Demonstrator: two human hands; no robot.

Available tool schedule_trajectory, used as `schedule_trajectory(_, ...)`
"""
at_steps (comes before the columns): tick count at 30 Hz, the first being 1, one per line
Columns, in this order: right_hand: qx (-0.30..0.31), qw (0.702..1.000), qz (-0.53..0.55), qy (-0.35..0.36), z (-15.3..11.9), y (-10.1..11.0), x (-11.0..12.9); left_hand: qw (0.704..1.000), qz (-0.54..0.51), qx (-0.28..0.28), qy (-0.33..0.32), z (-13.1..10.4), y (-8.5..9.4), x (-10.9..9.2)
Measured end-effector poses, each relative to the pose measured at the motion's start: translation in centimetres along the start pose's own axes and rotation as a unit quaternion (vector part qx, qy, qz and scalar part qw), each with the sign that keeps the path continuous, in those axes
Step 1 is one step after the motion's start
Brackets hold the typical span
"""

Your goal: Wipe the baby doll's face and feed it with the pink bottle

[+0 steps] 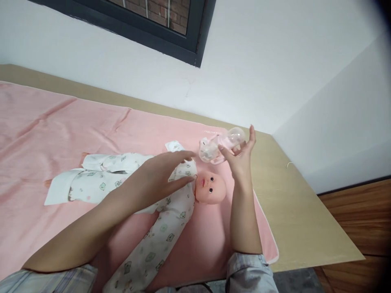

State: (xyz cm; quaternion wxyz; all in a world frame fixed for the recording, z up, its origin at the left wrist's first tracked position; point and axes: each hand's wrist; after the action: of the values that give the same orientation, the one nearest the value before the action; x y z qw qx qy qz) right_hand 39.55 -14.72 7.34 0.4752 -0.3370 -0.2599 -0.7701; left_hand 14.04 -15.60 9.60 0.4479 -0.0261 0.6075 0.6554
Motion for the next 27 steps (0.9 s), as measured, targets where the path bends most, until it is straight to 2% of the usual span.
schedule_trajectory(3,-0.038,0.997,-0.059,-0.031,1.2,3.2,-2.6,0.992,-0.028,0.115,-0.045,-0.6,0.8,-0.2)
schedule_trajectory(6,-0.069,0.984,-0.153,-0.059,1.5,5.6,-5.5,0.959,-0.041,0.236,-0.149,-1.0,1.2,-0.5)
schedule_trajectory(9,-0.081,0.968,-0.225,-0.075,1.4,6.8,-8.3,0.916,-0.006,0.330,-0.228,-1.7,1.2,-0.7)
schedule_trajectory(11,-0.081,0.962,-0.251,-0.070,1.2,7.1,-10.1,0.898,0.031,0.367,-0.241,-2.2,1.2,-0.9)
schedule_trajectory(13,-0.079,0.957,-0.273,-0.050,1.1,7.2,-11.6,0.892,0.053,0.381,-0.239,-2.7,1.2,-0.9)
schedule_trajectory(19,-0.061,0.947,-0.314,0.004,0.4,6.9,-14.6,0.901,0.053,0.366,-0.226,-3.0,1.0,-0.8)
schedule_trajectory(27,-0.068,0.953,-0.295,-0.028,-0.1,6.7,-15.8,0.899,0.059,0.339,-0.272,-2.7,0.5,-1.0)
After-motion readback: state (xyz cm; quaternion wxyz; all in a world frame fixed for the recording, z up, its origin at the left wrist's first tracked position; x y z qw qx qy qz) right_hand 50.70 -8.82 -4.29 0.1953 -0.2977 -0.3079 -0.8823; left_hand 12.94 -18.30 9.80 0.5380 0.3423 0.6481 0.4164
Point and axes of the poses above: each hand's wrist, its own z-axis towards the middle knuckle, its own y-axis out of the back of the hand, x = y × z, and after that the axes turned 11 degrees about y, right-handed
